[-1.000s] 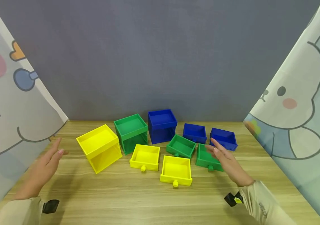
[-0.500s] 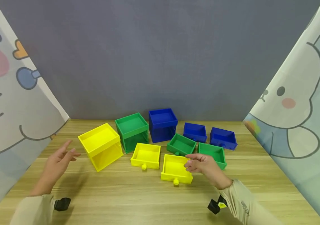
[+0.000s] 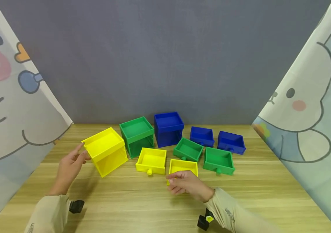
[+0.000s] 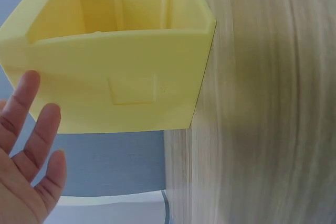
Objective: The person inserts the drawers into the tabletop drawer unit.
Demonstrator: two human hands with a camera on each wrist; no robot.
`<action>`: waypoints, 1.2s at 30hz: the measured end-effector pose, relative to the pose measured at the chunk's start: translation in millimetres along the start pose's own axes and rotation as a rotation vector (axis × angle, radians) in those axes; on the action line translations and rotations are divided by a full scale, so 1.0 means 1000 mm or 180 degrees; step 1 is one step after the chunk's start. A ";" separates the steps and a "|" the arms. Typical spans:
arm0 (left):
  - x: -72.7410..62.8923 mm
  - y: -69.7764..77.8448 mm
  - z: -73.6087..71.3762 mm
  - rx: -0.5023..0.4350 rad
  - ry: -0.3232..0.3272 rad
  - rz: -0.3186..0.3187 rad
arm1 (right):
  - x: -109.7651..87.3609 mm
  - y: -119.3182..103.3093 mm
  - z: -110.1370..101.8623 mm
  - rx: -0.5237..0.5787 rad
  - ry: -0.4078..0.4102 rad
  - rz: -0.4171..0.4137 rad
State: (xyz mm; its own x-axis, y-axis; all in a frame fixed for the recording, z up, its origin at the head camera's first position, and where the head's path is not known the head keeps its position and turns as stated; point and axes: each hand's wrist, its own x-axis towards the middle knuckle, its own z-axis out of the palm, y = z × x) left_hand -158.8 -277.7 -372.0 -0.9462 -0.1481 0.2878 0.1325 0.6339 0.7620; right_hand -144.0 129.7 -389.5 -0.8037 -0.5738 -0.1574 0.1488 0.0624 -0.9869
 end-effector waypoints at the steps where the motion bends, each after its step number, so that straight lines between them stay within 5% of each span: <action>1: 0.000 0.000 0.000 0.0021 0.0000 -0.0016 | 0.002 0.002 0.004 0.0124 -0.0094 0.0039; 5: -0.001 -0.005 0.000 0.0176 -0.0132 -0.0131 | 0.014 0.006 0.024 0.0450 -0.0428 0.0324; 10: -0.001 -0.011 0.001 0.0342 -0.0224 -0.0162 | 0.034 0.017 0.048 0.0553 -0.0483 0.0651; 23: 0.009 -0.010 -0.001 0.0300 -0.0521 -0.0323 | 0.068 0.027 0.072 0.1636 -0.0041 0.0836; 36: 0.011 -0.013 0.004 0.0200 -0.0718 -0.0403 | 0.083 0.033 0.080 0.1722 0.0793 0.0705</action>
State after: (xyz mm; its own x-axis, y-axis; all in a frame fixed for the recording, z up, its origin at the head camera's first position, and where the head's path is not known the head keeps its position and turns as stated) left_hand -171.8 -284.1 -381.3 -0.9969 -0.0607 0.0503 -0.0031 0.6680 0.7442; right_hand -159.2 18.9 -432.5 -0.8208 -0.3832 -0.4237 0.5446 -0.3010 -0.7828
